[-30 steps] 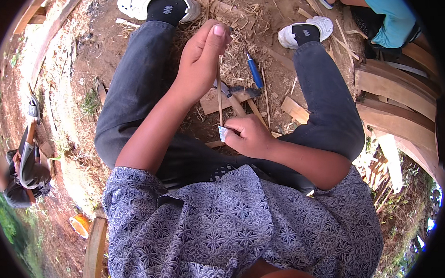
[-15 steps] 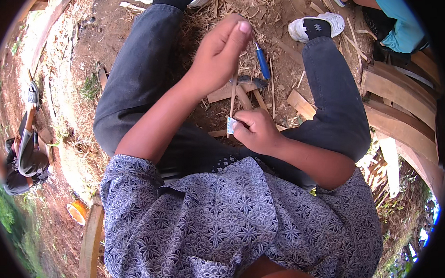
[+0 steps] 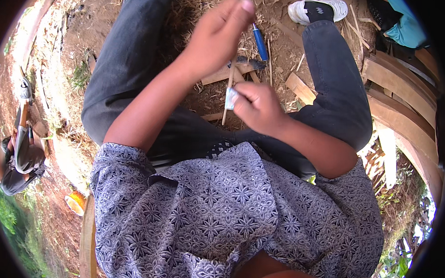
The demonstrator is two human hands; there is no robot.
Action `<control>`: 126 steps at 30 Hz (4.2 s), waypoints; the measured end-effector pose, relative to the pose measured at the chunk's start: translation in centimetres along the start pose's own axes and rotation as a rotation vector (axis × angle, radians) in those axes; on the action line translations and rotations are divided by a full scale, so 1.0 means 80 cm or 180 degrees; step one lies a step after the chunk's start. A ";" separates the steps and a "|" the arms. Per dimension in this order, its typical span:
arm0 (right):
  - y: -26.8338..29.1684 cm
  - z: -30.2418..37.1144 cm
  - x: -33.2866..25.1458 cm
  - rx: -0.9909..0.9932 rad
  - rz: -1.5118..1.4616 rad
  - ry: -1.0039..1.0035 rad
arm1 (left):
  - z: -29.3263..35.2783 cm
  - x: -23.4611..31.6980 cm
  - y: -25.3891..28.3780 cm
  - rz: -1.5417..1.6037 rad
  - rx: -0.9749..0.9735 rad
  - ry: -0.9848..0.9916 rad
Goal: The person sits on the ground and uses a knife to shave and shape a thin wooden stick. They rotate the stick and scrape the surface to smooth it. The person then uses a small piece of sandpaper to rub the stick for a finer finish.
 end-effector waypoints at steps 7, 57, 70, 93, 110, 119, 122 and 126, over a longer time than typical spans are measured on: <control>0.030 -0.024 -0.028 0.0821 -0.0616 -0.0014 | 0.022 -0.003 -0.017 -0.0298 -0.0222 0.0040; 0.032 -0.038 -0.003 0.0175 0.0558 0.0515 | 0.026 -0.007 -0.019 0.0823 -0.0042 0.0811; 0.136 -0.058 -0.045 0.1427 0.0154 0.0569 | 0.046 0.008 -0.037 0.0523 -0.0934 0.1368; 0.185 -0.049 -0.078 0.1591 -0.1379 0.0432 | 0.044 0.025 -0.005 -0.0277 -0.0704 0.0681; 0.197 -0.038 -0.110 0.1167 -0.0435 0.0035 | 0.044 0.020 0.003 0.0770 -0.0571 0.1021; 0.245 -0.040 -0.133 0.0666 0.0350 0.0170 | 0.037 0.035 -0.005 0.0858 -0.0660 0.0718; 0.263 -0.053 -0.123 0.0689 0.0175 0.0262 | 0.035 0.029 -0.001 -0.0138 -0.0701 0.0550; 0.265 -0.054 -0.113 0.1058 0.0055 0.0385 | 0.033 0.018 0.003 -0.0732 -0.0758 0.0370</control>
Point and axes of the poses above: each hand's wrist, its own z-axis away from the middle knuckle, its own y-axis out of the back of the hand, x = y × z, the point moved 5 cm from there along -z, towards the middle knuckle, and after that the axes turned 1 degree about -x, right-handed, at the moved point
